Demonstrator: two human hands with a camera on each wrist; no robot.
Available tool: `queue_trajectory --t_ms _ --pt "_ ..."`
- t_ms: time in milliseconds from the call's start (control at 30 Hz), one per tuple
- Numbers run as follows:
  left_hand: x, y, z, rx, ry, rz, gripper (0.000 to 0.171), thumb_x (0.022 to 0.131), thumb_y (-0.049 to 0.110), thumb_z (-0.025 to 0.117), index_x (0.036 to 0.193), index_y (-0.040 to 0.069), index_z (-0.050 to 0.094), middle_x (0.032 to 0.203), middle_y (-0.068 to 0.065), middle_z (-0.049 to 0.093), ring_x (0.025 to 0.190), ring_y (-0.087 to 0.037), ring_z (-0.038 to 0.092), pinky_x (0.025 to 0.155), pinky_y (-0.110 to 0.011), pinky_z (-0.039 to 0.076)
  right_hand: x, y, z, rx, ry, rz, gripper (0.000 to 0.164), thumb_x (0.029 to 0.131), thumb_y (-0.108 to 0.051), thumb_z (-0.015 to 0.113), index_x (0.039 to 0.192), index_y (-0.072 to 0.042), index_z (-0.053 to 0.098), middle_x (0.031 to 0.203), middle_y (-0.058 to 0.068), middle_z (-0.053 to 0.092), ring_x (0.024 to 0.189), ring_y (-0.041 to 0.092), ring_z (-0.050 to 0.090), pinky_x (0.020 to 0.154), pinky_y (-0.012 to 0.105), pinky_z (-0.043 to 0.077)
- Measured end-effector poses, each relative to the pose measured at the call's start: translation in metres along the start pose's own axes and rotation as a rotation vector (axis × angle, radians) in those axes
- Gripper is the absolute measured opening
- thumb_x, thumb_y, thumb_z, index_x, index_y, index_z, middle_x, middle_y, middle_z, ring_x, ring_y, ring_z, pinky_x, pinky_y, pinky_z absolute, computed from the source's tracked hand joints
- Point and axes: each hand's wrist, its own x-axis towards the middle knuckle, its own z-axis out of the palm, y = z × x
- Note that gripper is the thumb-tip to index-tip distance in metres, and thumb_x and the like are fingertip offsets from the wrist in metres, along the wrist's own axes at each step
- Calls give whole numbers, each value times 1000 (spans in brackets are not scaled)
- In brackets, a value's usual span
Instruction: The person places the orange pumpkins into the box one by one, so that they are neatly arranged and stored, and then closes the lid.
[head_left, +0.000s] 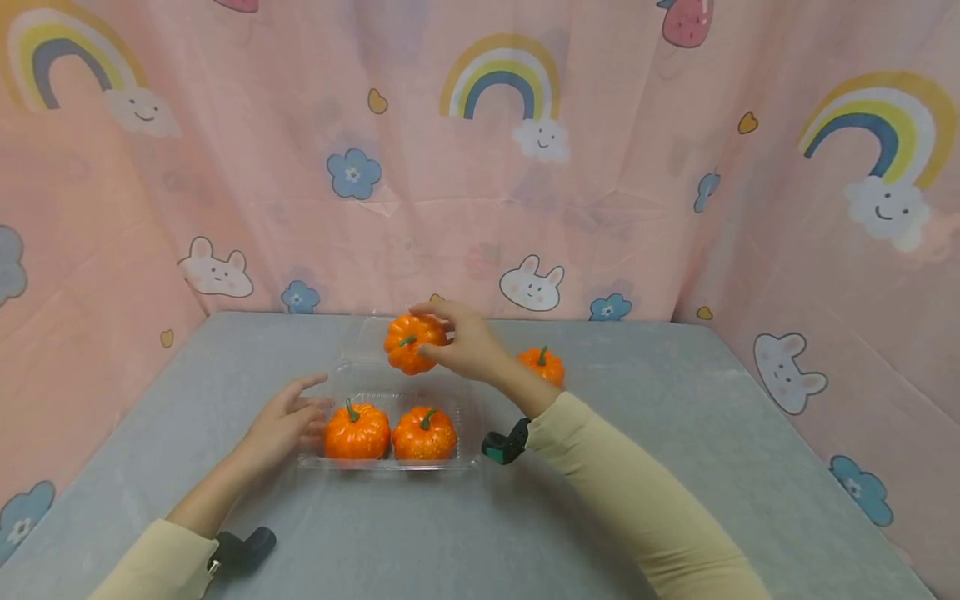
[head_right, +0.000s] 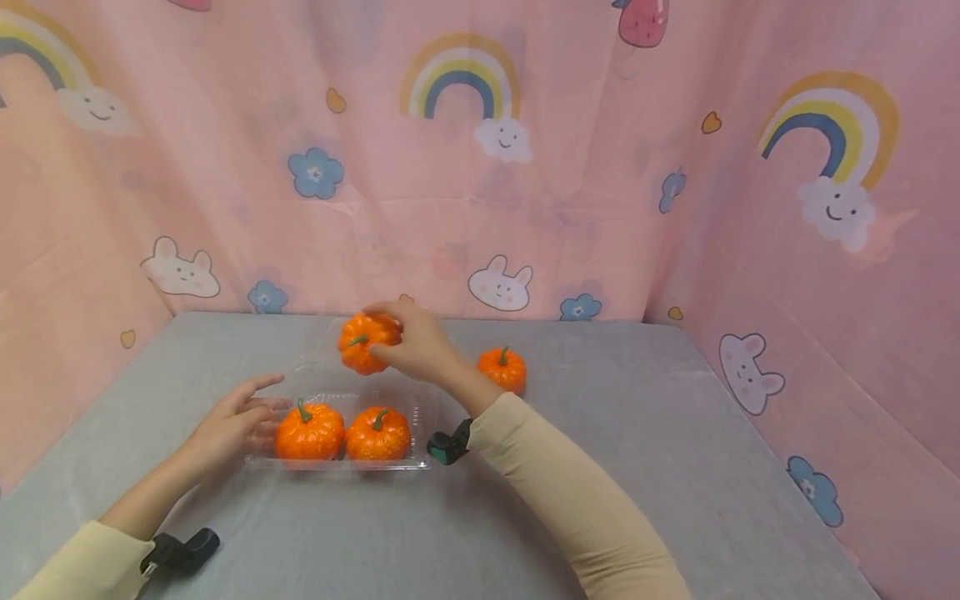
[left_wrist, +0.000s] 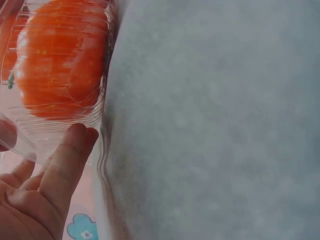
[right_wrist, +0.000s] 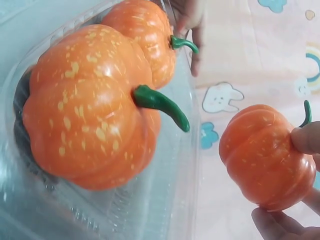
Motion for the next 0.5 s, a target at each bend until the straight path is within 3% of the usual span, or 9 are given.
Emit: queue_trajectory --t_ms 233,500 --pt "0 0 1 -9 -3 -9 55 100 12 42 151 4 23 138 -34 47 103 -33 66 82 -37 59 5 -3 9 -15 -32 -80 51 81 -11 74 130 -15 59 126 8 58 107 30 62 83 28 57" --pt "1 -1 1 -26 -4 -8 55 99 10 41 150 3 22 138 -35 46 102 -32 67 81 -37 59 8 -10 17 -59 -142 -76 50 82 -14 73 130 -19 59 138 2 55 113 25 59 85 26 56"
